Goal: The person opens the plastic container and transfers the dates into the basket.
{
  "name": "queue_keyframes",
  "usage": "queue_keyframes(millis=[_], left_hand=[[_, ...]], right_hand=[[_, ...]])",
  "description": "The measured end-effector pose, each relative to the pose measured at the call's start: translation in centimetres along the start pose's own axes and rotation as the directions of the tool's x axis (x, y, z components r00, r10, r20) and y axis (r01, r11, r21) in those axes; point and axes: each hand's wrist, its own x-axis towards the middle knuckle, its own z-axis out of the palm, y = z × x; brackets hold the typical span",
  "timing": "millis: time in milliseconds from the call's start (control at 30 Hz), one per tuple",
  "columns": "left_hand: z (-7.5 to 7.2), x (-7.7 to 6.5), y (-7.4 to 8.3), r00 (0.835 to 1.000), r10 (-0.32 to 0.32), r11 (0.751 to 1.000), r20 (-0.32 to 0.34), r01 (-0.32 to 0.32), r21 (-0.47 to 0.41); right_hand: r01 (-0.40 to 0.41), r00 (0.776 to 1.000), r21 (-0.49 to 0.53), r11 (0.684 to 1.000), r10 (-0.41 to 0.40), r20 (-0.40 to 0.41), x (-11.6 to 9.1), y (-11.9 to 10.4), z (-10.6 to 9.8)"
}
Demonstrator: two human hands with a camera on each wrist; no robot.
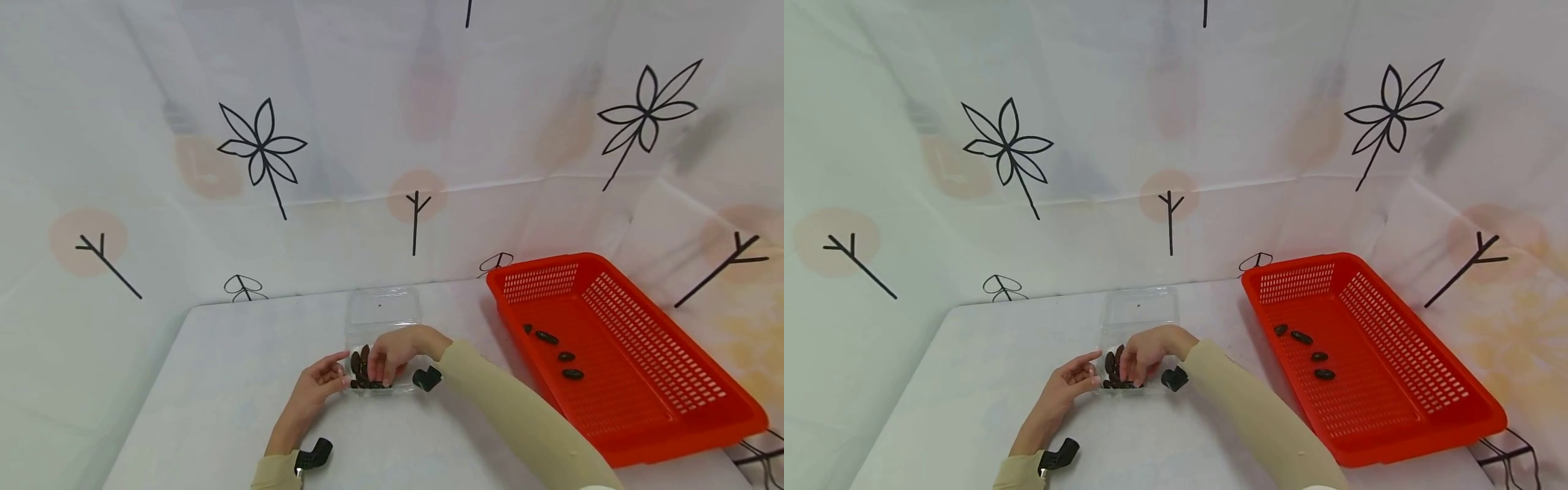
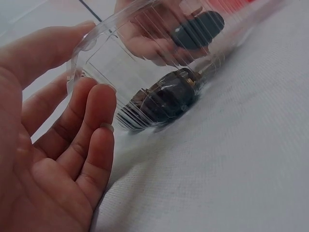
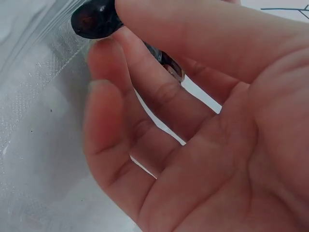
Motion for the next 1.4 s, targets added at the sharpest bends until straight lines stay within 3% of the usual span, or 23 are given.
queue_keyframes(millis=[367, 733, 1000, 1400], left_hand=[[-0.1, -0.2, 0.3, 1.000, 0.000, 1.000, -0.004, 0.000, -0.013], [-0.2, -0.4, 0.1, 1.000, -0.009, 1.000, -0.021, 0.009, -0.003], [-0.2, -0.4, -0.2, 1.000, 0.020, 0.999, -0.005, -0.020, -0.039], [0.0, -0.4, 0.1, 1.000, -0.004, 1.000, -0.005, 0.004, -0.008]], right_hand=[[-0.007, 1.000, 0.045, 0.999, 0.008, -0.022, -0.7, -0.1, 0.0], [0.050, 0.992, 0.077, 0.996, -0.040, -0.121, -1.2, -0.1, 0.4], [0.134, 0.959, 0.014, 0.991, -0.126, -0.254, -2.2, 0.3, 0.5], [0.161, 0.900, 0.031, 0.986, -0.134, -0.415, -6.0, 1.5, 0.6]])
